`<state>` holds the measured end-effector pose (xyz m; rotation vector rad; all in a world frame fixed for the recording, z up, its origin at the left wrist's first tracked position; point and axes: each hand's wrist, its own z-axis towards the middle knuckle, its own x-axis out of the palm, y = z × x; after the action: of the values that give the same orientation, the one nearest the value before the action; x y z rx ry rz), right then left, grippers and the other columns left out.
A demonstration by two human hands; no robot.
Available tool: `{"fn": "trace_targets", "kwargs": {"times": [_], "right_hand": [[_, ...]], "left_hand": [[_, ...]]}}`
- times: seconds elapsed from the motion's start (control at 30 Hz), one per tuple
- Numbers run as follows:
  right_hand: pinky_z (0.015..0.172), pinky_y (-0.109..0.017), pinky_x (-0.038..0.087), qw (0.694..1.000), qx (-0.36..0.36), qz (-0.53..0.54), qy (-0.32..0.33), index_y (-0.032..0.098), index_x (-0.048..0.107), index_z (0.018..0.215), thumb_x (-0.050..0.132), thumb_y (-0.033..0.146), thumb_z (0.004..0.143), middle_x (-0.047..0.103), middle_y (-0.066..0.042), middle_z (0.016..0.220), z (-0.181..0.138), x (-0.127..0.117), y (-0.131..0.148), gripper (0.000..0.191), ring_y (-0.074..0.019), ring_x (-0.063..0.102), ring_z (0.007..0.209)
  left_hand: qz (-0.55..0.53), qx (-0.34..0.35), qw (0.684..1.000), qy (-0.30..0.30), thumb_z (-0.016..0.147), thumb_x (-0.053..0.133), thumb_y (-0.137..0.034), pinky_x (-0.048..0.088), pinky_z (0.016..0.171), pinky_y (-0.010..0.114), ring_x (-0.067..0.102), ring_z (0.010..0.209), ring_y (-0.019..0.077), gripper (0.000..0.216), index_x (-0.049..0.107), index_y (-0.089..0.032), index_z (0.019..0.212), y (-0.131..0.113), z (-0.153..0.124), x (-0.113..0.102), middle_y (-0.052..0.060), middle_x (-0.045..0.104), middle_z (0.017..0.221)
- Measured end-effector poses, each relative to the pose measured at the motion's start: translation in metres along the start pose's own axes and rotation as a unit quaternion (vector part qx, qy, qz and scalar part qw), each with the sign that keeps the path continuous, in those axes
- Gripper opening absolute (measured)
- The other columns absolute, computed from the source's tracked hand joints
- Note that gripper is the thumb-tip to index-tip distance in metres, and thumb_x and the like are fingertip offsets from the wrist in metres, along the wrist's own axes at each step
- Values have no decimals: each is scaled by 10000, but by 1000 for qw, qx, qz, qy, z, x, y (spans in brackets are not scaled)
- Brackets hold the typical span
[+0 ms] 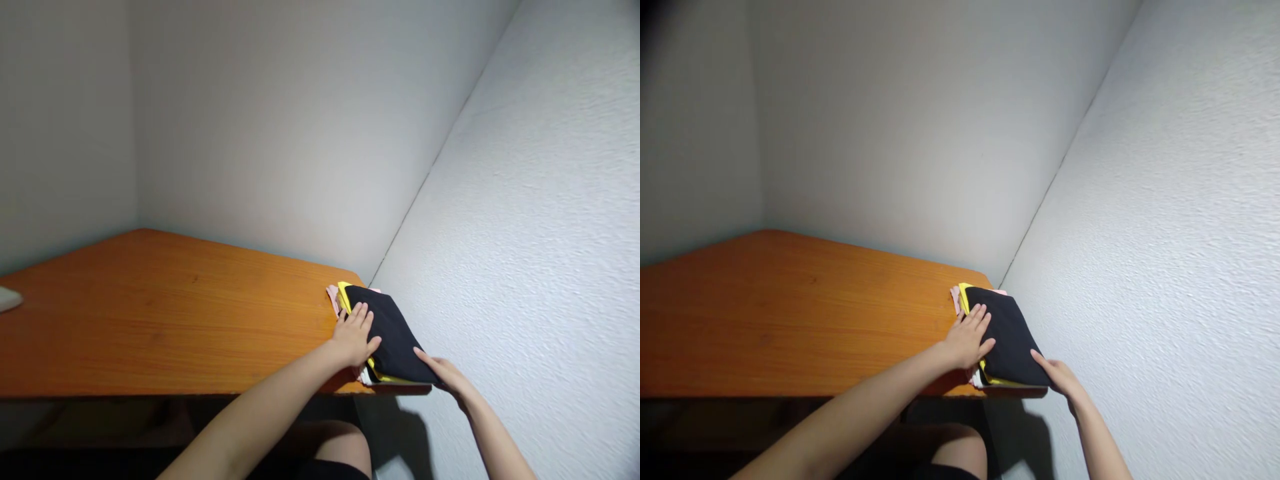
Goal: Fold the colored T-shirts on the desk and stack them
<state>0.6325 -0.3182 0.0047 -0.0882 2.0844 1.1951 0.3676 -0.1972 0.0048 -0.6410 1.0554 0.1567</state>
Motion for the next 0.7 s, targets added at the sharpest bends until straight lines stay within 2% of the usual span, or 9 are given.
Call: {"fn": "trace_targets", "kwargs": {"times": [0.07,0.13,0.27,0.33,0.4,0.5,0.6,0.7], "right_hand": [[797,-281,527,998,-14,48,35,81,716,873,665,627,733,722,-167,914,3,-2,3,567,-260,682,901],[806,-265,531,991,2,108,84,84,720,856,701,580,719,722,-177,931,8,-5,6,515,-260,688,912],[759,-306,572,980,43,124,148,134,711,803,721,567,685,718,-196,957,10,-8,16,448,-304,698,887],[766,-324,589,984,23,126,121,179,699,833,734,534,646,723,-165,970,4,-4,24,403,-322,688,932],[753,-348,608,990,-16,131,55,220,684,892,733,474,590,732,-124,943,-7,4,35,398,-336,682,945],[643,-397,628,986,-78,143,-27,293,656,967,677,431,560,731,-81,859,-27,20,53,431,-350,697,834],[556,-416,615,980,-113,159,-45,339,634,1005,637,447,588,722,-63,833,-36,31,74,431,-341,699,748],[571,-401,594,974,-134,181,-38,253,623,1042,646,446,605,717,-80,813,-34,35,103,478,-321,696,706]], "left_hand": [[-9,1,1000,6,936,175,-581,79,1179,509,0,1482,239,746,225,-110,1511,0,-1,-1,97,89,1608],[-18,1,1000,14,929,187,-591,62,1178,516,1,1482,246,763,225,-98,1510,0,-2,-3,110,93,1605],[-41,1,999,30,910,254,-608,17,1177,523,7,1481,254,793,228,-89,1509,3,-3,-11,132,92,1602],[-63,7,997,38,903,284,-614,3,1173,535,5,1481,249,793,224,-110,1512,8,-5,-16,126,82,1603],[-91,19,995,41,895,316,-620,20,1168,549,-5,1481,244,799,214,-127,1515,15,-8,-20,122,73,1604],[-138,31,989,47,884,379,-618,92,1159,567,-9,1479,258,809,208,-142,1515,28,-13,-26,125,67,1604],[-181,13,982,58,872,487,-556,149,1160,542,36,1474,284,780,261,-156,1503,44,-16,-37,131,89,1601],[-225,-23,972,58,866,559,-467,194,1173,451,122,1467,261,692,357,-192,1469,57,-24,-55,107,157,1594]]}}
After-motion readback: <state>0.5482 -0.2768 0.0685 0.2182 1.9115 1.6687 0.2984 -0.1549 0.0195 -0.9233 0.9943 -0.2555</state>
